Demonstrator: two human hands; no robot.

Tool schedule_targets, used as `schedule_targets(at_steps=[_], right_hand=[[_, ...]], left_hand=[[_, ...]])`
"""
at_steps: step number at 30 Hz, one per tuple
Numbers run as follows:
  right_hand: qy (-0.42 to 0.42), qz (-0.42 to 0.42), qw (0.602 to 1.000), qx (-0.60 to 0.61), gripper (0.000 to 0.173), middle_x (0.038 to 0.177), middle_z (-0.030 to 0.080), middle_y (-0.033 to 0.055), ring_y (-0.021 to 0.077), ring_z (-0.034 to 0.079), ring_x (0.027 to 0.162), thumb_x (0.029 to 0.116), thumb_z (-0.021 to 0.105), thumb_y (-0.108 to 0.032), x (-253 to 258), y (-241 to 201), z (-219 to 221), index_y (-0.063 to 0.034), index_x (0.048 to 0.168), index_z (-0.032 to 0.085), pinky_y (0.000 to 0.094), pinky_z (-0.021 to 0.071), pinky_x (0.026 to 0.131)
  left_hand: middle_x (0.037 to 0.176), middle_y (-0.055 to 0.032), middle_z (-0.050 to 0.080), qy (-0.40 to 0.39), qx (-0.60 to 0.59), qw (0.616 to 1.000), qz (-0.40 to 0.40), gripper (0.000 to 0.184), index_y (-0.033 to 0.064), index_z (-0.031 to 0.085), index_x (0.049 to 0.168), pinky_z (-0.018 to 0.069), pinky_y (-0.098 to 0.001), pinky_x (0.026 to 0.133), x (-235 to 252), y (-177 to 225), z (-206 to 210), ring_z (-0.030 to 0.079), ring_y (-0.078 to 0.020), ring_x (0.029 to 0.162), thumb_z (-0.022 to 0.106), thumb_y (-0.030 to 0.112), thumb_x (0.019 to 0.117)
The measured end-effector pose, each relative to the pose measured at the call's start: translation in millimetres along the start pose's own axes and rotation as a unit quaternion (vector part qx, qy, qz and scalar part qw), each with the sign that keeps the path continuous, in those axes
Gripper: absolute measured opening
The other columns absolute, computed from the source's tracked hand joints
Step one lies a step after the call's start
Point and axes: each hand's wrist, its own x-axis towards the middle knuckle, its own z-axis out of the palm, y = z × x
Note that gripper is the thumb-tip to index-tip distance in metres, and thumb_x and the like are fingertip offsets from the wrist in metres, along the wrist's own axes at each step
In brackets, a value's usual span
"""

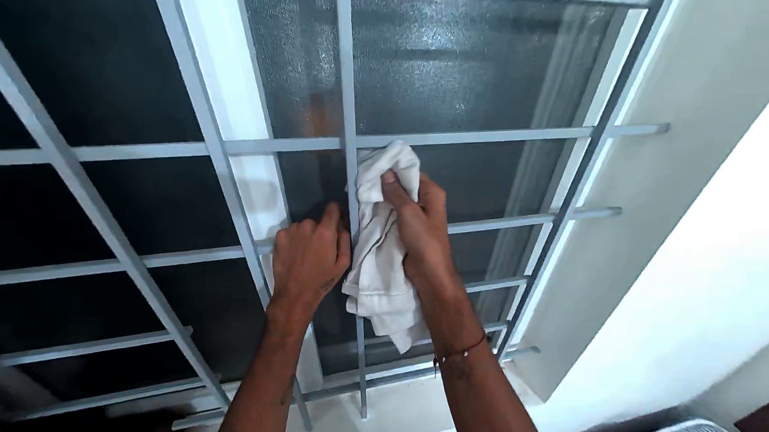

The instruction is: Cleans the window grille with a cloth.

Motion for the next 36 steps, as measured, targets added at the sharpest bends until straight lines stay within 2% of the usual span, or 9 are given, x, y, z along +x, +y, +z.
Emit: schedule_targets(at_steps=[3,7,12,15,20,22,26,33,36], right_hand=[[-0.013,0.000,0.995,0.095,0.021,0.094,0.072,0.0093,0.0156,0.071,0.084,0.1064,0.056,-0.019,17.1,10.9,18.3,-0.0021,0.116,0.066,0.0336,0.0617,0.075],[-0.042,-0.062,0.988,-0.132,0.025,0.081,0.066,0.0039,0.0151,0.064,0.061,0.1055,0.059,-0.034,-20.5,18.2,3.4,-0.0130,0.119,0.063,0.0313,0.0545,0.049],[0.053,-0.132,0.942,-0.305,0.029,0.096,0.072,0.0093,0.0222,0.071,0.087,0.1011,0.065,-0.021,-40.5,22.0,27.1,-0.0045,0.125,0.064,0.0449,0.0601,0.079],[0.043,-0.104,0.959,-0.261,0.027,0.083,0.064,0.0074,0.0201,0.064,0.065,0.1058,0.058,-0.031,-29.9,9.5,31.0,-0.0087,0.121,0.060,0.0379,0.0542,0.053],[0.009,-0.099,0.977,-0.191,0.027,0.073,0.058,0.0045,0.0163,0.057,0.055,0.1069,0.055,-0.036,-10.5,-2.9,25.3,-0.0098,0.110,0.059,0.0316,0.0468,0.045],[0.023,-0.113,0.965,-0.236,0.028,0.080,0.063,0.0060,0.0177,0.062,0.061,0.1067,0.056,-0.034,-19.2,9.0,26.8,-0.0092,0.118,0.060,0.0346,0.0531,0.050],[0.112,-0.197,0.908,-0.352,0.051,0.126,0.067,0.0147,0.0291,0.065,0.116,0.0890,0.067,-0.003,-45.6,51.8,45.3,-0.0014,0.140,0.059,0.0482,0.0543,0.098],[0.206,-0.306,0.894,-0.254,0.059,0.126,0.053,0.0141,0.0202,0.056,0.112,0.0731,0.069,-0.001,-23.6,61.6,64.7,-0.0046,0.131,0.065,0.0309,0.0532,0.094],[0.190,-0.319,0.893,-0.255,0.053,0.125,0.053,0.0151,0.0231,0.056,0.113,0.0790,0.068,0.000,13.1,17.8,66.2,-0.0047,0.132,0.064,0.0332,0.0542,0.093]], left_hand=[[0.061,-0.0120,0.057,-0.018,0.011,1.000,-0.007,0.032,0.0081,0.065,0.107,0.0451,-0.0488,0.046,-3.8,2.3,-2.4,0.062,-0.0348,0.055,0.039,0.028,0.1068],[0.062,-0.0112,0.060,-0.012,0.015,1.000,-0.022,0.032,0.0074,0.068,0.111,0.0464,-0.0504,0.048,-2.7,5.0,-1.1,0.063,-0.0348,0.057,0.042,0.026,0.1034],[0.063,-0.0131,0.060,-0.037,0.028,0.997,-0.057,0.024,0.0056,0.064,0.112,0.0470,-0.0506,0.049,-0.8,14.7,-5.9,0.064,-0.0364,0.058,0.057,0.023,0.0977],[0.067,-0.0143,0.063,-0.054,0.034,0.996,-0.067,0.026,0.0057,0.065,0.117,0.0484,-0.0504,0.051,1.1,16.7,-9.5,0.065,-0.0370,0.061,0.055,0.025,0.1024],[0.067,-0.0146,0.062,-0.062,-0.020,0.996,-0.069,0.026,0.0064,0.065,0.115,0.0495,-0.0520,0.052,1.2,8.9,-14.0,0.065,-0.0365,0.062,0.050,0.024,0.1059],[0.063,-0.0088,0.058,-0.035,-0.075,0.994,-0.074,0.023,0.0107,0.063,0.109,0.0474,-0.0484,0.048,-0.2,3.9,-13.8,0.061,-0.0305,0.055,0.046,0.026,0.1063],[0.074,-0.0040,0.064,0.037,-0.203,0.974,-0.098,0.028,0.0154,0.062,0.123,0.0524,-0.0436,0.049,4.7,2.2,-14.5,0.063,-0.0206,0.059,0.040,0.028,0.1110],[0.074,0.0012,0.066,0.219,-0.194,0.955,-0.052,0.039,0.0115,0.067,0.110,0.0501,-0.0356,0.048,51.5,9.3,-70.3,0.061,-0.0128,0.057,0.034,0.032,0.1112],[0.078,-0.0055,0.068,0.269,-0.167,0.949,-0.012,0.040,0.0063,0.067,0.108,0.0534,-0.0382,0.055,97.4,-9.4,-112.6,0.065,-0.0165,0.064,0.034,0.029,0.1120]])
